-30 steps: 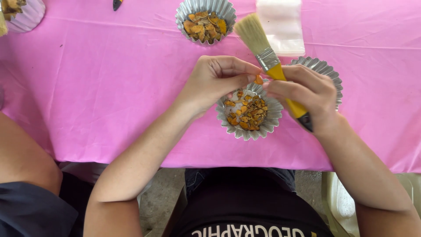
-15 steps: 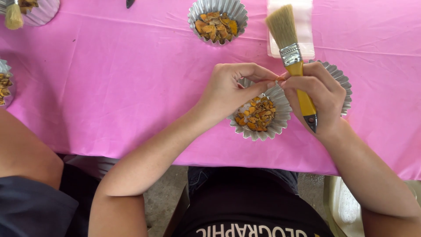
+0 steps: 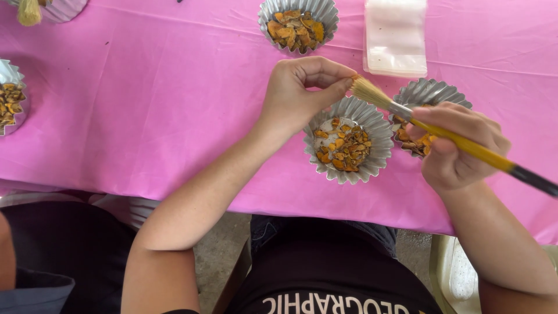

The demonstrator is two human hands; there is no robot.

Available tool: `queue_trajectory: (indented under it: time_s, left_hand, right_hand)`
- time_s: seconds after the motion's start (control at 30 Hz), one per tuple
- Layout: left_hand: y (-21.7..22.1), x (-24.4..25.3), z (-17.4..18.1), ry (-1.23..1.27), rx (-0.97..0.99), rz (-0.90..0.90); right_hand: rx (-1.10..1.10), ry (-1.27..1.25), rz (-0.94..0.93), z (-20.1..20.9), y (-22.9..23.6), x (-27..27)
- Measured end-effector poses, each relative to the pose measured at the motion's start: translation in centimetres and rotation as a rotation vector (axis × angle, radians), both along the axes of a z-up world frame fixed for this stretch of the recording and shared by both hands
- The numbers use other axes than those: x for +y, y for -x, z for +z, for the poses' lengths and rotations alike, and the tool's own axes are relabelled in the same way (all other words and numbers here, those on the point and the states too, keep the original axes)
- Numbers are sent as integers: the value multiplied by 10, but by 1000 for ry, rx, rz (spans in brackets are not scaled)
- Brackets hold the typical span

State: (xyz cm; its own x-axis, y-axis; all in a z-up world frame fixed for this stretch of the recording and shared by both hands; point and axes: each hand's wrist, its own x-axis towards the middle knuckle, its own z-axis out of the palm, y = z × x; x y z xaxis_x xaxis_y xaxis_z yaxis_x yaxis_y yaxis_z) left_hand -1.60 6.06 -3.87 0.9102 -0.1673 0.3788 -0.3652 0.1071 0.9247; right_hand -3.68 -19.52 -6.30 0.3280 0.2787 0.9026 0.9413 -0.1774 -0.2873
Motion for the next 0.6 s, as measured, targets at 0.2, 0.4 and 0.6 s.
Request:
queue_trajectory:
  time_s: [0.2,0.4,0.6]
  left_hand:
    - [5,-2,7,-135,-28,79]
    - [1,-2,-2,-123,-42,62]
    - [5,-4,3,-144,-41,70]
  right_hand:
    - [160,-3,-157,15,4,3]
    - [152,30,0,4,-10,1]
    - [-14,-3,133,2,-24,-19]
